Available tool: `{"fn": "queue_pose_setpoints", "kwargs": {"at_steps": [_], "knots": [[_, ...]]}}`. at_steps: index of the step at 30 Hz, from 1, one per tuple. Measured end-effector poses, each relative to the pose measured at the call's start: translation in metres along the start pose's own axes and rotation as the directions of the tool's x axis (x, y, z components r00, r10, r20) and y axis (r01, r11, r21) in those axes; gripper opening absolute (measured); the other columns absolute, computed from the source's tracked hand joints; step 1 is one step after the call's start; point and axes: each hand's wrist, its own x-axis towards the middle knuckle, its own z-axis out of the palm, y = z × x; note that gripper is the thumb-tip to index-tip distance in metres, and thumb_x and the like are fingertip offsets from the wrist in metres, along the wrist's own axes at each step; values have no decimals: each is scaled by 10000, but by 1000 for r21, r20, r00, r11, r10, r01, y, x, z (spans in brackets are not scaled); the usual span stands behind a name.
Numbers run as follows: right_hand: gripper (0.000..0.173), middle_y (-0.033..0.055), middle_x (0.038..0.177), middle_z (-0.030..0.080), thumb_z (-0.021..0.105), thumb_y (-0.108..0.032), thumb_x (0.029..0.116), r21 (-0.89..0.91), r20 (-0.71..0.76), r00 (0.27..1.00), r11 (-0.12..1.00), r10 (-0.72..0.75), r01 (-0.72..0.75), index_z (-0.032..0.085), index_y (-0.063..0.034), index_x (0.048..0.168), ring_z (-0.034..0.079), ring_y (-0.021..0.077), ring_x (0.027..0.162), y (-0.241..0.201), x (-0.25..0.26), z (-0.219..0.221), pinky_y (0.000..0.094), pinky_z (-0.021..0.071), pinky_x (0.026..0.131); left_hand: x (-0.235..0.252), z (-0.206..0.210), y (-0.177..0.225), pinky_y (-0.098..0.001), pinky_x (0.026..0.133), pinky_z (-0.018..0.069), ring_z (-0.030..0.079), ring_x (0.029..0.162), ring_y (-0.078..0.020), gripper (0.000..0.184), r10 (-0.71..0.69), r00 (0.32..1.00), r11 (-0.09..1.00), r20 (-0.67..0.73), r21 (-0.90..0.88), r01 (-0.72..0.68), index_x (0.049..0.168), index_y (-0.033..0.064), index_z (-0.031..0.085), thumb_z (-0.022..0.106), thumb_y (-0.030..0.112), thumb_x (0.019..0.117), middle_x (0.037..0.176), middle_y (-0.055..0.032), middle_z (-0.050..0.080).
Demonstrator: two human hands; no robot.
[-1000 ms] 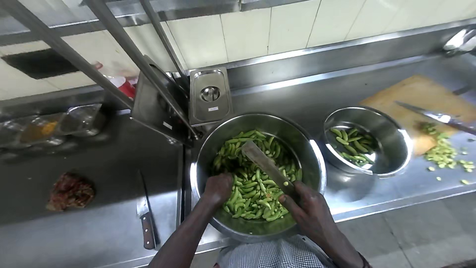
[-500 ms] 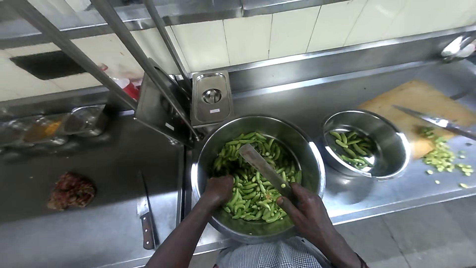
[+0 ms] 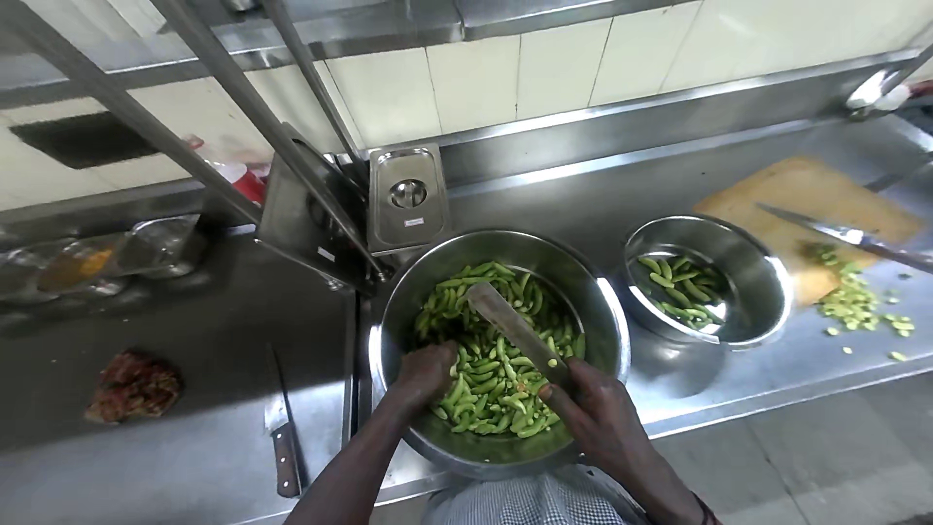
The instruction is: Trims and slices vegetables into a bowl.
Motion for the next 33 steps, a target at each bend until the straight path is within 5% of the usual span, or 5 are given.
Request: {"fn": "queue_pose_setpoints", "kwargs": {"at_steps": [3, 6, 8, 12, 33], "knots": [[450, -70, 682, 558, 561, -617, 956, 40, -9, 1000, 999, 10, -9, 648, -181, 892, 547, 67, 581, 1, 0, -2, 283, 489, 529, -3, -2, -9, -596, 838, 567, 703, 969, -337, 368, 117, 985, 926, -127, -344, -154, 1293, 131, 604, 701, 130, 938, 1079, -134, 717], [437, -57, 691, 572, 585, -597, 954, 114, -7, 998, 992, 59, -58, 656, -168, 919, 557, 79, 585, 4, 2, -5, 298, 499, 534, -23, -8, -2, -366, 746, 594, 712, 889, -184, 366, 274, 945, 574, -179, -758, -310, 1329, 129, 580, 649, 48, 978, 1081, -71, 738], [427, -52, 720, 595, 618, -589, 938, 147, 6, 997, 986, 74, -74, 661, -164, 952, 581, 81, 615, 5, 4, -6, 308, 520, 560, -42, -9, 11, -220, 507, 431, 574, 618, -98, 330, 302, 931, 282, -205, -914, -293, 1259, 113, 653, 625, -2, 951, 1010, -90, 740], [448, -57, 792, 629, 715, -594, 861, 166, 52, 998, 985, 39, -47, 667, -166, 984, 619, 76, 711, 0, 7, -5, 323, 556, 652, -65, -8, 32, -157, 457, 383, 473, 533, -21, 284, 369, 903, -42, -219, -975, -220, 1173, 76, 699, 616, 1, 911, 936, -89, 700], [549, -57, 590, 467, 495, -649, 989, 73, 16, 990, 988, -141, 139, 626, -152, 798, 475, 75, 511, -1, 1, 1, 301, 442, 482, -87, -5, 70, -175, 502, 429, 508, 551, -35, 96, 268, 934, 17, -238, -968, -251, 933, 87, 723, 693, 2, 900, 774, -18, 667]]}}
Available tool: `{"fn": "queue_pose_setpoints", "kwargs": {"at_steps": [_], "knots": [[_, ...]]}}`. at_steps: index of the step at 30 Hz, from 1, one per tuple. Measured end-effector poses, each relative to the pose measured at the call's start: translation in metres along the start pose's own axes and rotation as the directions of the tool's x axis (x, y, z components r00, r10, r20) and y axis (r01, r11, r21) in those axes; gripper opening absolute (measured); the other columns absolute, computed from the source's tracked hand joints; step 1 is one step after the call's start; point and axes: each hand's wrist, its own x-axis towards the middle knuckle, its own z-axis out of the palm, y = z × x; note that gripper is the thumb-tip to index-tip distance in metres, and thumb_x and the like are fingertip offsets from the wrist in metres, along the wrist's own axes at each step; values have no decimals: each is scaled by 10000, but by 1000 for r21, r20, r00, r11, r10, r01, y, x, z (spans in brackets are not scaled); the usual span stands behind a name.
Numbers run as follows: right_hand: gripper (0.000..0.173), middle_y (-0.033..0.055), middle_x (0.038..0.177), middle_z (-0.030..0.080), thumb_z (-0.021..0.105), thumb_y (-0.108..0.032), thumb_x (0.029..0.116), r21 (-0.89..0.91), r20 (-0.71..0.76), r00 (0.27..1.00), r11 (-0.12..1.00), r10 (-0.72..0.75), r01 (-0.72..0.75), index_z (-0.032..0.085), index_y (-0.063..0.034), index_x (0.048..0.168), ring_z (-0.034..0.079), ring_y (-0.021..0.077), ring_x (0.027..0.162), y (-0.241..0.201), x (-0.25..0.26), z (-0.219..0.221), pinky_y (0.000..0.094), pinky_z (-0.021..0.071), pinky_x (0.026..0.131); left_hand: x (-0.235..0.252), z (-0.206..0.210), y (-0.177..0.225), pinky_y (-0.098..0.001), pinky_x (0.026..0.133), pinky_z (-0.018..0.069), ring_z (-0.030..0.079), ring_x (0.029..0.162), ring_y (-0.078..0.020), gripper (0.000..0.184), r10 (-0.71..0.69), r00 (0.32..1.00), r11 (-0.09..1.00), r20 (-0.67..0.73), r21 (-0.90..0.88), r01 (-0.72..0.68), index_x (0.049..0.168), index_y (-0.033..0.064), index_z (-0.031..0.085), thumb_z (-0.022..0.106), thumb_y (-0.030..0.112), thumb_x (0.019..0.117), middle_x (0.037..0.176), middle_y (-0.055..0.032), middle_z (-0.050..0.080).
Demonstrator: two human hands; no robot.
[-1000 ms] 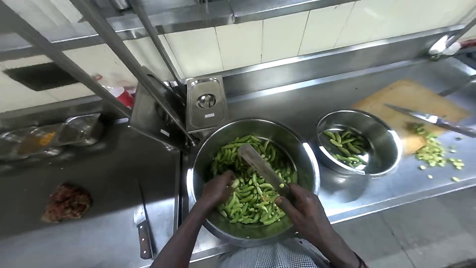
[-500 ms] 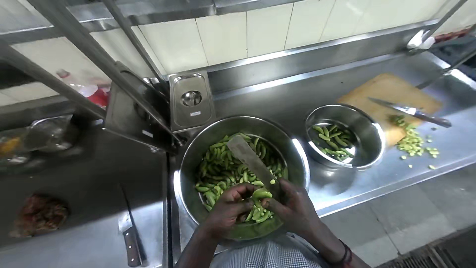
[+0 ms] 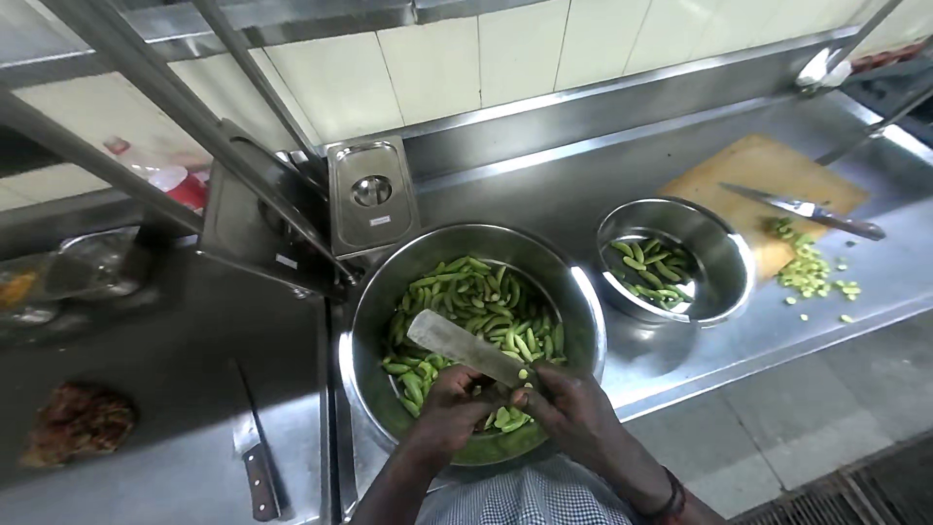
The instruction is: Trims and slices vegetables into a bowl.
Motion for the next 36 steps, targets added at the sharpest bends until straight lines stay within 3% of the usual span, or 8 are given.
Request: {"fn": "queue_pose_setpoints", "kwargs": {"at_steps": [4, 10, 16, 20, 27, 31, 34, 36], "knots": [[557, -62, 621, 507, 525, -683, 954, 45, -14, 1000, 999, -12, 12, 637, -148, 844, 505, 57, 537, 2, 0, -1, 285, 466, 498, 3, -4, 0, -179, 497, 434, 510, 549, -53, 93, -14, 994, 980, -106, -197, -7, 965, 52, 694, 615, 12, 935, 775, -60, 649], [495, -68, 685, 553, 764, -626, 802, -2, -62, 998, 999, -33, 33, 628, -153, 860, 531, 35, 589, -2, 1, 2, 252, 488, 535, 1, -4, 0, -185, 503, 459, 518, 548, -52, 74, -103, 993, 927, -62, -368, 73, 934, 63, 689, 617, 62, 949, 741, -51, 618], [417, -52, 643, 541, 709, -539, 885, -32, -25, 998, 998, -57, 57, 648, -129, 844, 527, 53, 561, -7, 0, 5, 263, 480, 522, -1, 4, -9, -193, 541, 502, 581, 571, -52, 97, -127, 991, 877, 33, -464, 128, 903, 83, 699, 612, 42, 914, 733, -55, 663], [461, -55, 635, 540, 606, -589, 956, -2, 20, 999, 999, -42, 42, 672, -140, 873, 520, 56, 546, -8, -3, 6, 280, 473, 503, 0, 1, -15, -219, 592, 525, 603, 628, -86, 94, -122, 991, 858, 47, -497, 129, 992, 60, 699, 640, 73, 919, 795, -83, 666], [491, -74, 649, 519, 729, -633, 825, -53, -68, 996, 997, -55, 52, 615, -156, 816, 503, 31, 560, -5, 1, 5, 240, 455, 507, -1, 6, -4, -212, 550, 527, 591, 573, -79, 102, -169, 985, 853, 13, -499, 153, 905, 53, 685, 604, 12, 950, 744, -81, 657], [443, -56, 658, 546, 699, -577, 878, -60, -29, 998, 997, -58, 57, 651, -137, 855, 532, 48, 577, -7, 0, 6, 258, 477, 532, -3, 9, -2, -224, 563, 546, 617, 581, -93, 137, -186, 983, 840, -3, -519, 158, 894, 40, 689, 576, -29, 929, 737, -96, 674], [484, -56, 615, 540, 592, -606, 950, -78, -11, 997, 994, -74, 73, 674, -141, 842, 523, 61, 530, -7, -1, 7, 287, 470, 495, -2, 3, -13, -218, 598, 534, 606, 625, -91, 122, -162, 986, 852, 27, -500, 154, 1025, 46, 711, 623, 62, 943, 809, -89, 672], [495, -62, 595, 523, 574, -616, 960, -61, -9, 997, 995, -78, 77, 656, -150, 814, 503, 58, 506, -5, -3, 8, 287, 457, 478, 0, 3, -12, -230, 620, 544, 612, 673, -113, 180, -178, 983, 869, -38, -475, 139, 1127, 29, 672, 533, 80, 1025, 901, -109, 666]]}}
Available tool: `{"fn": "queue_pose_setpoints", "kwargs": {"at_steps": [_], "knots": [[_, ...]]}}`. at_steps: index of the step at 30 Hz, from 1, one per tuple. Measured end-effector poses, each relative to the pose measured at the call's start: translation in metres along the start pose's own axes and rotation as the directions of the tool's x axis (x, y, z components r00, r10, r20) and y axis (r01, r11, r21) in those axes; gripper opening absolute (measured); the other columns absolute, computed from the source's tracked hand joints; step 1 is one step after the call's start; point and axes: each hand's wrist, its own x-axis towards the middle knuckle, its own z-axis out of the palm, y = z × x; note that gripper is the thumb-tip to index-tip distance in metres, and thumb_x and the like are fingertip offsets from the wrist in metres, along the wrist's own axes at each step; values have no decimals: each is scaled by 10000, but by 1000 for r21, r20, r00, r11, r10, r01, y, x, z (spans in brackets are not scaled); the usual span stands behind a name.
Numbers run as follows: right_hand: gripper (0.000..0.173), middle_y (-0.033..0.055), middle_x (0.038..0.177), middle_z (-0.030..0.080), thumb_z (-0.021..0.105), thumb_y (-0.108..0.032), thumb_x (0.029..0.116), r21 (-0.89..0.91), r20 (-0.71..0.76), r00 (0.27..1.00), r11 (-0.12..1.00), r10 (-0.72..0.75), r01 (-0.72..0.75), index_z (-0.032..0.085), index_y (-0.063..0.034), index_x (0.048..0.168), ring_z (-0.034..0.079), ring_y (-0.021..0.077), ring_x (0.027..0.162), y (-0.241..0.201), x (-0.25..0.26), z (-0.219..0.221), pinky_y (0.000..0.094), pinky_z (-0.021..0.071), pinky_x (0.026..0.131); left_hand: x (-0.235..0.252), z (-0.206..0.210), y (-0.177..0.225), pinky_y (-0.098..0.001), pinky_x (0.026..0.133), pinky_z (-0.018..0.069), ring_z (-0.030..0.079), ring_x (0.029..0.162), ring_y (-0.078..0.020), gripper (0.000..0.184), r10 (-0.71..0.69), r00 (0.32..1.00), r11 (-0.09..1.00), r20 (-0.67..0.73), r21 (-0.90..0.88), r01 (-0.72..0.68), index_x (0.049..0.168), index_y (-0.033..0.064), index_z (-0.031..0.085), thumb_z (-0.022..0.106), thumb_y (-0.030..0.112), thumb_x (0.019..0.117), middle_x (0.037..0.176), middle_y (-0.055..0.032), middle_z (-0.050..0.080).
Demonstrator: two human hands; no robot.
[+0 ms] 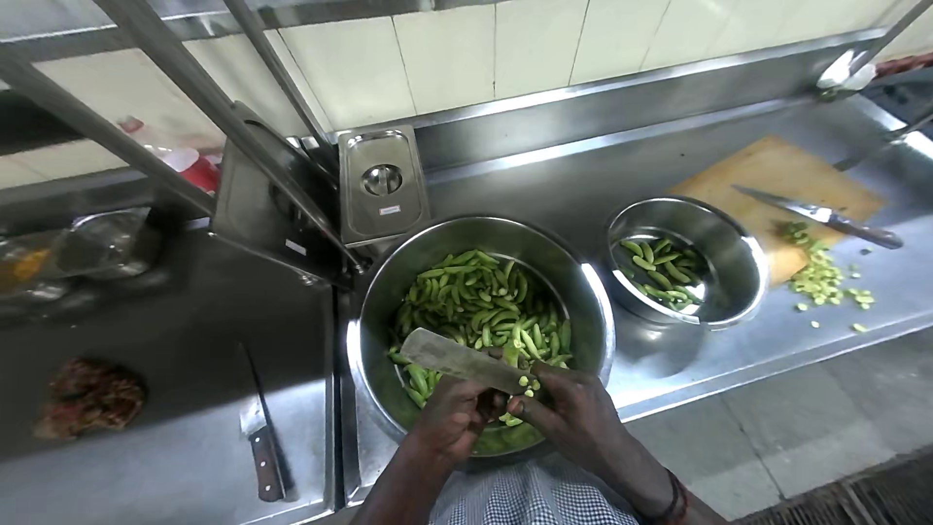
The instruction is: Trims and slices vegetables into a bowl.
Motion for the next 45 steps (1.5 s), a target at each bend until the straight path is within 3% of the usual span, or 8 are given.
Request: {"fn": "queue_pose_setpoints", "kwargs": {"at_steps": [6, 18, 21, 24, 29, 35, 42, 45], "knots": [[586, -51, 648, 543, 403, -665, 1010, -25, -88, 996, 1000, -11, 8, 641, -158, 838, 541, 71, 552, 8, 2, -7, 300, 481, 489, 6, -21, 36, -459, 861, 586, 679, 993, -267, 261, 223, 973, 962, -59, -148, -229, 1175, 99, 616, 405, 190, 1051, 1120, -129, 671], [470, -56, 741, 603, 523, -616, 961, -130, -91, 986, 980, 137, -148, 672, -171, 930, 603, 100, 629, 10, 3, -9, 357, 523, 535, 38, -64, 88, -310, 647, 566, 597, 689, -130, 99, 330, 908, 869, -258, 458, -185, 939, 104, 563, 655, 80, 966, 822, -23, 593], [458, -65, 751, 602, 517, -610, 968, -122, -87, 985, 980, 149, -159, 672, -180, 935, 602, 88, 640, 10, 3, -9, 346, 526, 552, 53, -71, 96, -483, 718, 523, 598, 776, -283, 294, 299, 938, 293, -176, 952, 86, 944, -8, 639, 783, 246, 910, 852, -160, 614], [436, -75, 744, 598, 527, -596, 965, -114, -83, 986, 982, 143, -152, 670, -186, 936, 597, 78, 640, 12, 3, -8, 330, 522, 551, 54, -64, 89, -614, 892, 530, 674, 1058, -402, 340, 138, 962, -419, -237, 866, 273, 1182, 79, 688, 658, 358, 991, 1114, -195, 701], [438, -80, 725, 577, 525, -603, 964, -103, -80, 986, 983, 146, -154, 659, -188, 925, 579, 75, 621, 12, 3, -8, 319, 509, 540, 49, -58, 62, -557, 803, 551, 681, 1008, -397, 183, 104, 942, -670, -319, 678, 303, 1099, 36, 705, 558, 82, 999, 1094, -188, 703], [466, -75, 718, 582, 525, -625, 958, -87, -76, 983, 981, 169, -175, 665, -181, 929, 579, 74, 617, 14, 1, -9, 315, 512, 542, 59, -66, 62, -575, 852, 543, 667, 1066, -400, 226, 84, 956, -602, -282, 750, 274, 1170, 57, 696, 625, 142, 973, 1169, -185, 690], [382, -52, 736, 610, 612, -546, 958, 98, 16, 966, 961, 260, -260, 671, -168, 946, 601, 93, 641, 16, 4, -8, 342, 543, 588, 34, -50, 53, -450, 720, 587, 674, 817, -228, 327, 199, 980, 356, 0, 932, -72, 1045, 101, 672, 883, 157, 802, 942, -90, 691], [381, -48, 761, 622, 656, -542, 932, 135, 74, 966, 957, 249, -257, 669, -163, 965, 613, 93, 670, 10, 6, -6, 349, 551, 618, 19, -22, 37, -356, 705, 586, 664, 805, -175, 345, 184, 983, 557, 15, 822, -116, 982, 93, 664, 894, 30, 732, 915, -56, 679]]}}
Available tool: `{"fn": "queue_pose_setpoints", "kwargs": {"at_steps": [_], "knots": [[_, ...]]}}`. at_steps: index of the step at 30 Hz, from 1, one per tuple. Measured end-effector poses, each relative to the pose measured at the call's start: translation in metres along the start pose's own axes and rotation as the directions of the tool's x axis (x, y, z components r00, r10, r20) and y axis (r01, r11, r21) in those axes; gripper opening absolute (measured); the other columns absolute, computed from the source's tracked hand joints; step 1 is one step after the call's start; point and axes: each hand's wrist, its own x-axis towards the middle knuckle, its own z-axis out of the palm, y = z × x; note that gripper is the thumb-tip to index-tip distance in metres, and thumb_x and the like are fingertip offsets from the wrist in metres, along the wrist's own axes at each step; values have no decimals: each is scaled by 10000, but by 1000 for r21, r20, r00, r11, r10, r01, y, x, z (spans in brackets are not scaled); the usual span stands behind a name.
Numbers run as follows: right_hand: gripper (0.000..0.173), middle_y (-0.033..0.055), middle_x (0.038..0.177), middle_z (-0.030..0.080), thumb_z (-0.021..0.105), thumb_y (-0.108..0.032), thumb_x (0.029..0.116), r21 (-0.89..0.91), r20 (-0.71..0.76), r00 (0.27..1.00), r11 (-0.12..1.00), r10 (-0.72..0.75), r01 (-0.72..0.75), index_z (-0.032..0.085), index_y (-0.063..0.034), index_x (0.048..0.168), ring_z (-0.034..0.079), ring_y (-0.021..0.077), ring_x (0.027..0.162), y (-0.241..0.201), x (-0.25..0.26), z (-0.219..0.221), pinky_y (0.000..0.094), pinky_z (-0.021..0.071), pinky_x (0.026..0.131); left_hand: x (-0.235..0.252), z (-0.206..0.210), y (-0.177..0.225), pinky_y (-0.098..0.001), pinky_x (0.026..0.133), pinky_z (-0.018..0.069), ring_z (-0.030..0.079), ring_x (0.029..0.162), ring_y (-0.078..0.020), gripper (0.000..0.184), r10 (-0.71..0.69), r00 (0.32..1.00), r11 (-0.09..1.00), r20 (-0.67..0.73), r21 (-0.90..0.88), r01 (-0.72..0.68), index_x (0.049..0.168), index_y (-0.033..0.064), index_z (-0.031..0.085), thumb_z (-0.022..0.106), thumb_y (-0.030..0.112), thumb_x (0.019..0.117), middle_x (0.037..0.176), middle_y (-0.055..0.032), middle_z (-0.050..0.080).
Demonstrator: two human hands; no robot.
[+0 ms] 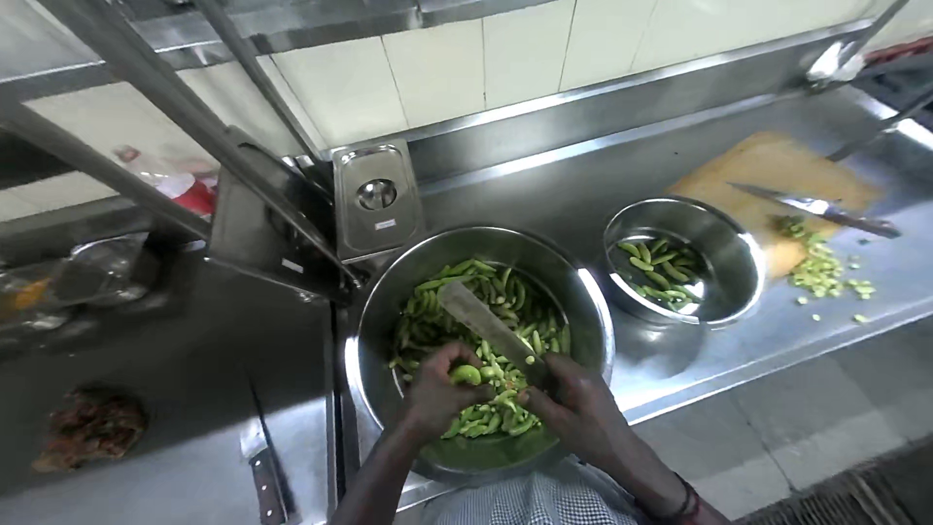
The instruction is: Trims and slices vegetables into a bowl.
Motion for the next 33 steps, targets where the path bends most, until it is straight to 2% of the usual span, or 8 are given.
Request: {"fn": "queue_pose_setpoints", "kwargs": {"at_steps": [5, 11, 13, 17, 24, 26, 30, 33], "knots": [[403, -58, 726, 593, 725, -553, 877, -5, 6, 1000, 1000, -23, 23, 645, -162, 938, 579, 70, 635, -8, -1, 0, 302, 524, 585, -13, 25, 10, -289, 678, 590, 663, 762, -116, 332, 63, 997, 997, 38, -50, -61, 944, 123, 662, 902, 80, 719, 867, -8, 671], [382, -55, 716, 583, 655, -535, 944, -24, -53, 995, 997, -81, 80, 646, -153, 930, 576, 68, 615, -6, -1, 1, 292, 524, 558, -18, 25, 9, -299, 699, 608, 687, 807, -144, 355, 132, 991, 983, 37, -130, -127, 953, 128, 697, 896, 26, 676, 904, -29, 699], [385, -55, 711, 577, 650, -533, 948, -23, -77, 992, 995, -98, 97, 643, -149, 928, 568, 63, 607, -5, -2, 0, 281, 518, 550, -18, 21, 5, -279, 704, 592, 668, 800, -147, 299, 150, 986, 959, 74, -255, -126, 974, 102, 728, 847, 1, 718, 913, -49, 697], [429, -37, 702, 547, 585, -560, 983, -105, -85, 985, 984, -152, 143, 620, -136, 930, 549, 78, 587, -5, -1, 1, 292, 505, 526, -20, 24, 2, -198, 509, 422, 522, 590, -76, 119, 54, 995, 877, 79, -480, -10, 915, 76, 732, 754, -2, 828, 874, -84, 691], [516, -45, 591, 474, 446, -603, 1028, -82, 9, 996, 992, -93, 93, 623, -150, 858, 497, 89, 508, -3, -5, 6, 311, 450, 473, -22, 34, 1, -225, 556, 485, 567, 638, -95, 240, 16, 997, 820, 79, -572, 32, 1039, 53, 723, 742, -72, 836, 905, -98, 696], [532, -46, 596, 480, 431, -608, 1034, -8, 17, 995, 995, -100, 100, 642, -144, 883, 492, 79, 510, -3, -5, 6, 301, 448, 477, -22, 36, -1, -220, 537, 441, 526, 611, -85, 230, 12, 997, 808, 75, -588, 34, 1041, 56, 732, 676, -80, 864, 872, -89, 684], [458, -41, 647, 497, 429, -530, 1063, 3, 5, 992, 992, -125, 125, 626, -145, 913, 500, 79, 547, -4, -3, 1, 289, 459, 507, -20, 32, 1, -177, 479, 395, 463, 531, -44, 192, -58, 990, 630, 132, -764, 139, 1047, 80, 655, 599, -50, 919, 742, -43, 587], [288, -32, 811, 625, 611, -420, 987, -21, 42, 993, 993, -113, 114, 653, -143, 1053, 616, 91, 700, -4, -2, -3, 333, 559, 634, -18, 28, -3, -156, 438, 375, 442, 494, -25, 189, -80, 978, 496, 190, -844, 205, 1082, 96, 661, 598, -9, 938, 748, -36, 582]]}}
